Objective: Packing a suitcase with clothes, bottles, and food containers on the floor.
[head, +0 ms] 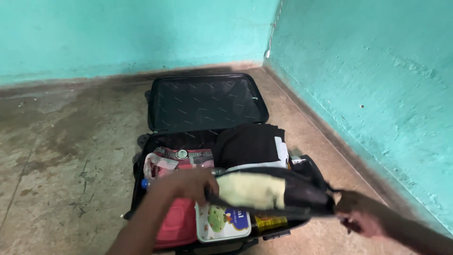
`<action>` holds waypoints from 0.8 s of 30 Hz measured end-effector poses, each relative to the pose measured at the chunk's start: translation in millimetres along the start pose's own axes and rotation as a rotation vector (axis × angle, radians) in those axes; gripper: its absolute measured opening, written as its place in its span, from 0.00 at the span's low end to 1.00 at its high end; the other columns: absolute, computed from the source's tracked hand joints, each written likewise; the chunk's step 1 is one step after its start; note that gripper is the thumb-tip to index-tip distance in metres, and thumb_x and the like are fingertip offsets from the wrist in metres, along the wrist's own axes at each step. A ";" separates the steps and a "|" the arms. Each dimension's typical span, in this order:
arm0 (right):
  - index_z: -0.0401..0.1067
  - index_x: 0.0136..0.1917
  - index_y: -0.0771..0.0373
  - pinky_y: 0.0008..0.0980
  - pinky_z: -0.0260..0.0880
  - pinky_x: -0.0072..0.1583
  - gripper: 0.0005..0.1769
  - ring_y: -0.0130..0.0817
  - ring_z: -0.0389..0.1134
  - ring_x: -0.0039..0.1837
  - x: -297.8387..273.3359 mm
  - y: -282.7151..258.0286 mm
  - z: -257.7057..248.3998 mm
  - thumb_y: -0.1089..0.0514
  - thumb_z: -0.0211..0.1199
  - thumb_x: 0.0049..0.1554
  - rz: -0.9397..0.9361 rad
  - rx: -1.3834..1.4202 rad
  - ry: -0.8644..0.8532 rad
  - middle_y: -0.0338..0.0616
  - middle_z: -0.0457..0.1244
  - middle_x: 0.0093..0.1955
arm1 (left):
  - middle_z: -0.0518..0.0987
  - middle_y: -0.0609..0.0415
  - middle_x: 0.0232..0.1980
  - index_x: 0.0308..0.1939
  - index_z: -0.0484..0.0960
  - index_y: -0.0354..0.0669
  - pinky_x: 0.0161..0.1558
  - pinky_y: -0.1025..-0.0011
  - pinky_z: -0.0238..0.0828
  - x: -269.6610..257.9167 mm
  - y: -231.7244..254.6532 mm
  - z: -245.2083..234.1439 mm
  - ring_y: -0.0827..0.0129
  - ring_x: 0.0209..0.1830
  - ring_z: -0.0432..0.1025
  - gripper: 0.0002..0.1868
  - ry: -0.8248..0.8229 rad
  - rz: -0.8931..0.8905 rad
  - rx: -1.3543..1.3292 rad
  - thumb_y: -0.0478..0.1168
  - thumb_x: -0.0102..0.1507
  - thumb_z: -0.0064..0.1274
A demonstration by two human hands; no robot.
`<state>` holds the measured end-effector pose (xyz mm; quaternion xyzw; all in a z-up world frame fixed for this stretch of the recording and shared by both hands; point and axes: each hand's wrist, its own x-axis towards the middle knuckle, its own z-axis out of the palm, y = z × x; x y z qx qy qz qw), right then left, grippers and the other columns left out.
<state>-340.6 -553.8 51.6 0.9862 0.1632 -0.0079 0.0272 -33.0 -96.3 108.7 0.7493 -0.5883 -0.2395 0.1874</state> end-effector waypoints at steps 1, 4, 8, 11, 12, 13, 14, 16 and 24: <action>0.77 0.52 0.53 0.51 0.60 0.67 0.21 0.50 0.66 0.63 -5.0 -4.5 9.6 0.55 0.75 0.44 -0.067 0.028 -0.128 0.42 0.69 0.55 | 0.87 0.54 0.42 0.45 0.89 0.50 0.43 0.67 0.77 1.8 1.8 18.2 0.64 0.41 0.80 0.24 -0.152 -0.070 -0.043 0.34 0.44 0.70; 0.76 0.56 0.54 0.50 0.60 0.67 0.21 0.51 0.64 0.66 -10.2 -17.7 18.8 0.54 0.73 0.49 -0.064 0.091 -0.372 0.42 0.68 0.58 | 0.87 0.54 0.40 0.43 0.89 0.49 0.42 0.65 0.77 3.8 -1.1 53.1 0.62 0.40 0.80 0.22 -0.346 -0.128 -0.085 0.37 0.44 0.70; 0.75 0.60 0.47 0.41 0.66 0.68 0.16 0.40 0.66 0.65 2.8 -42.6 -11.1 0.51 0.67 0.57 0.241 0.134 -0.700 0.38 0.67 0.58 | 0.86 0.53 0.40 0.41 0.87 0.46 0.42 0.63 0.78 1.1 -17.9 61.8 0.61 0.41 0.80 0.22 -0.360 -0.121 -0.040 0.39 0.42 0.71; 0.76 0.57 0.47 0.39 0.68 0.65 0.14 0.38 0.67 0.61 19.2 -33.9 -26.3 0.50 0.68 0.57 0.254 0.099 -0.641 0.40 0.68 0.56 | 0.86 0.51 0.43 0.42 0.86 0.46 0.44 0.63 0.77 -1.2 -23.4 50.4 0.59 0.43 0.79 0.22 -0.179 -0.106 0.073 0.38 0.44 0.70; 0.76 0.57 0.47 0.39 0.68 0.65 0.14 0.38 0.67 0.61 24.3 -27.1 -28.5 0.50 0.68 0.57 0.252 0.098 -0.639 0.40 0.68 0.56 | 0.86 0.51 0.43 0.42 0.86 0.46 0.44 0.63 0.77 -2.3 -23.0 42.1 0.59 0.43 0.79 0.22 -0.177 -0.108 0.074 0.38 0.44 0.70; 0.76 0.55 0.50 0.37 0.71 0.58 0.15 0.34 0.70 0.57 28.3 -20.0 -30.9 0.55 0.69 0.53 0.384 0.293 -0.391 0.40 0.68 0.55 | 0.86 0.51 0.43 0.43 0.86 0.47 0.45 0.63 0.77 -2.7 -22.1 34.6 0.59 0.44 0.80 0.21 -0.066 -0.101 0.043 0.38 0.45 0.68; 0.76 0.53 0.52 0.36 0.75 0.52 0.17 0.30 0.72 0.52 32.1 -12.9 -33.0 0.59 0.69 0.49 0.506 0.484 -0.136 0.39 0.69 0.54 | 0.86 0.51 0.44 0.43 0.86 0.47 0.47 0.64 0.77 -3.0 -21.1 27.3 0.59 0.45 0.80 0.20 0.046 -0.095 0.012 0.38 0.46 0.67; 0.77 0.51 0.55 0.38 0.74 0.50 0.11 0.35 0.73 0.48 48.6 1.0 -52.8 0.60 0.68 0.52 0.578 0.535 -0.201 0.44 0.71 0.49 | 0.85 0.51 0.44 0.44 0.87 0.48 0.47 0.63 0.77 -1.8 -15.4 21.5 0.58 0.45 0.80 0.19 0.143 -0.128 -0.009 0.38 0.48 0.66; 0.76 0.49 0.59 0.36 0.76 0.54 0.06 0.35 0.77 0.50 57.9 11.9 -33.3 0.61 0.61 0.57 0.701 0.365 -0.225 0.47 0.70 0.52 | 0.83 0.48 0.48 0.49 0.85 0.48 0.51 0.57 0.74 0.2 -17.0 46.3 0.50 0.49 0.78 0.22 0.665 -0.232 0.048 0.35 0.49 0.62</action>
